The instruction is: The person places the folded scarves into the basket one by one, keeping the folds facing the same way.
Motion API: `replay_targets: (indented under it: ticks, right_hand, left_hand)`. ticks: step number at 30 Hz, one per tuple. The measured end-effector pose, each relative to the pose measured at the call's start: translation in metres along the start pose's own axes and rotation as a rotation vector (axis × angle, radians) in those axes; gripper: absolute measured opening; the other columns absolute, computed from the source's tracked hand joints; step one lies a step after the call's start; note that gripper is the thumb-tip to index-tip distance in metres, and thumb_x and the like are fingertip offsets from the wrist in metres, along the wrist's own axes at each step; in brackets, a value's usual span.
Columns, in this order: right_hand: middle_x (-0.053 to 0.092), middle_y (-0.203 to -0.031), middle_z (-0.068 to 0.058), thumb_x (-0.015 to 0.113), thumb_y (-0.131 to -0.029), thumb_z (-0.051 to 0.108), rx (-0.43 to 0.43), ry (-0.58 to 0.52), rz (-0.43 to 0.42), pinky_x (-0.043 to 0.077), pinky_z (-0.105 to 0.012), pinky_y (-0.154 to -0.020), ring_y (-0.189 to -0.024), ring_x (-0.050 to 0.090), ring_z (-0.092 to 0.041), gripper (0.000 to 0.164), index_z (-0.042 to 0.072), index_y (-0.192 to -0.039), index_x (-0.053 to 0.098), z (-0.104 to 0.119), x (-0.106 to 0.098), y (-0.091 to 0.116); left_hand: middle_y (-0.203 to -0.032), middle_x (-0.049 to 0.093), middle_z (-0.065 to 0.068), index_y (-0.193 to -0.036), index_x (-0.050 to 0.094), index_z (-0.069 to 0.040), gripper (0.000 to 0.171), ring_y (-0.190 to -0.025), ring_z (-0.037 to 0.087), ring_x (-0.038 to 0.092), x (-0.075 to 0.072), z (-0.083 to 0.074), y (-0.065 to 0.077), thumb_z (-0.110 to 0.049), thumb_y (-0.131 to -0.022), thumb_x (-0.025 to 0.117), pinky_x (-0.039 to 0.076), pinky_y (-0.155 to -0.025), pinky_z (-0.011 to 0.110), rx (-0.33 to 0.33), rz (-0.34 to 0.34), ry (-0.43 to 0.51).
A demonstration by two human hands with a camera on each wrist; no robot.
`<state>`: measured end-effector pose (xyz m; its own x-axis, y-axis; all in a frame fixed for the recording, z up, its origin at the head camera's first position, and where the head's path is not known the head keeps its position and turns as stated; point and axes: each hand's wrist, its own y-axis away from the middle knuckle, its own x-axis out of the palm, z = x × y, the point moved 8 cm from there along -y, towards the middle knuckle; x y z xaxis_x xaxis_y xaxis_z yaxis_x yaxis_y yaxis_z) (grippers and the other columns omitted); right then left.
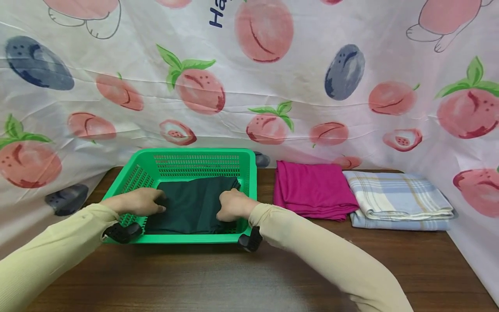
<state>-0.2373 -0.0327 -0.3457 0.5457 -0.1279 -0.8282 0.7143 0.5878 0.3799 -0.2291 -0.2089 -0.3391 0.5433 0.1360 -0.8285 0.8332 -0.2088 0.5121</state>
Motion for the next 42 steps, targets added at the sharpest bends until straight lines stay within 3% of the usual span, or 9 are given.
replay_targets:
  ticks: [3,7,10,13,16,25,28,33,42]
  right_hand:
    - [0.053,-0.131,-0.014,0.059,-0.089,0.022,0.003,0.013,-0.006,0.039,-0.038,-0.101,-0.124,0.043,-0.027,0.048,0.000,-0.130,0.050,-0.001,0.000,0.003]
    - [0.053,-0.131,-0.014,0.059,-0.089,0.024,-0.004,0.006,-0.013,0.039,-0.038,-0.102,-0.126,0.043,-0.027,0.046,0.001,-0.129,0.052,-0.002,-0.003,0.009]
    - [0.052,-0.133,-0.012,0.059,-0.090,0.025,-0.017,-0.023,-0.017,0.038,-0.039,-0.104,-0.128,0.042,-0.028,0.045,0.002,-0.128,0.053,-0.005,-0.004,0.015]
    - [0.053,-0.132,-0.012,0.059,-0.090,0.023,-0.061,-0.069,-0.047,0.038,-0.040,-0.104,-0.128,0.044,-0.028,0.043,0.002,-0.127,0.055,-0.006,-0.004,0.021]
    - [0.054,-0.130,-0.014,0.058,-0.089,0.021,-0.135,-0.097,-0.099,0.039,-0.042,-0.103,-0.126,0.045,-0.029,0.041,0.000,-0.124,0.056,-0.005,-0.004,0.030]
    - [0.053,-0.130,-0.018,0.059,-0.088,0.015,-0.256,-0.180,-0.346,0.046,-0.044,-0.094,-0.109,0.060,-0.029,0.036,0.002,-0.122,0.059,-0.014,-0.014,0.067]
    - [0.059,-0.124,-0.012,0.060,-0.087,0.012,-0.288,-0.256,-0.446,0.052,-0.036,-0.083,-0.091,0.067,-0.023,0.033,0.005,-0.120,0.061,-0.022,-0.019,0.079]
    - [0.064,-0.114,-0.005,0.060,-0.085,0.007,-0.277,-0.397,-0.578,0.052,-0.025,-0.068,-0.083,0.068,-0.016,0.028,0.012,-0.113,0.064,-0.041,-0.024,0.095]
    - [0.067,-0.102,0.003,0.061,-0.084,0.005,-0.161,-0.401,-0.706,0.051,-0.022,-0.065,-0.076,0.063,-0.012,0.024,0.017,-0.105,0.066,-0.080,-0.025,0.116]
  left_hand:
    - [-0.072,0.055,0.012,-0.084,0.058,0.002,0.022,-0.065,0.025,0.059,0.000,-0.004,0.003,-0.017,-0.092,0.052,0.050,-0.062,0.035,-0.014,0.002,0.027]
    - [-0.054,0.037,-0.002,-0.062,0.047,-0.012,0.034,-0.046,0.011,0.042,0.004,-0.010,0.004,-0.022,-0.094,0.051,0.044,-0.052,0.026,-0.016,0.033,0.071]
    - [-0.062,0.047,-0.001,-0.070,0.057,-0.007,0.030,-0.056,0.013,0.047,0.009,-0.017,0.003,-0.026,-0.094,0.052,0.043,-0.058,0.028,0.047,0.067,0.038]
    - [-0.093,0.063,0.010,-0.100,0.064,0.002,0.033,-0.085,0.025,0.059,0.015,-0.020,0.002,-0.028,-0.093,0.052,0.047,-0.071,0.036,0.104,0.101,0.000]
    - [-0.120,0.057,0.020,-0.120,0.057,0.003,0.042,-0.112,0.038,0.053,0.023,-0.019,0.000,-0.029,-0.094,0.051,0.047,-0.086,0.045,0.115,0.130,-0.013]
    - [-0.126,0.053,0.024,-0.124,0.053,0.005,0.046,-0.118,0.043,0.047,0.024,-0.026,0.003,-0.029,-0.094,0.052,0.045,-0.091,0.048,0.142,0.110,-0.003]
    - [-0.119,0.058,0.020,-0.120,0.056,0.004,0.043,-0.113,0.040,0.052,0.020,-0.034,0.006,-0.029,-0.093,0.052,0.047,-0.087,0.046,0.198,0.025,0.019]
    - [-0.107,0.065,0.010,-0.107,0.064,-0.003,0.030,-0.101,0.030,0.060,0.011,-0.051,0.016,-0.028,-0.092,0.055,0.049,-0.083,0.043,0.289,-0.210,0.057]
    - [-0.097,0.064,0.000,-0.092,0.067,-0.014,0.011,-0.084,0.017,0.062,0.007,-0.082,0.046,-0.022,-0.088,0.061,0.049,-0.068,0.032,0.278,-0.666,0.089]
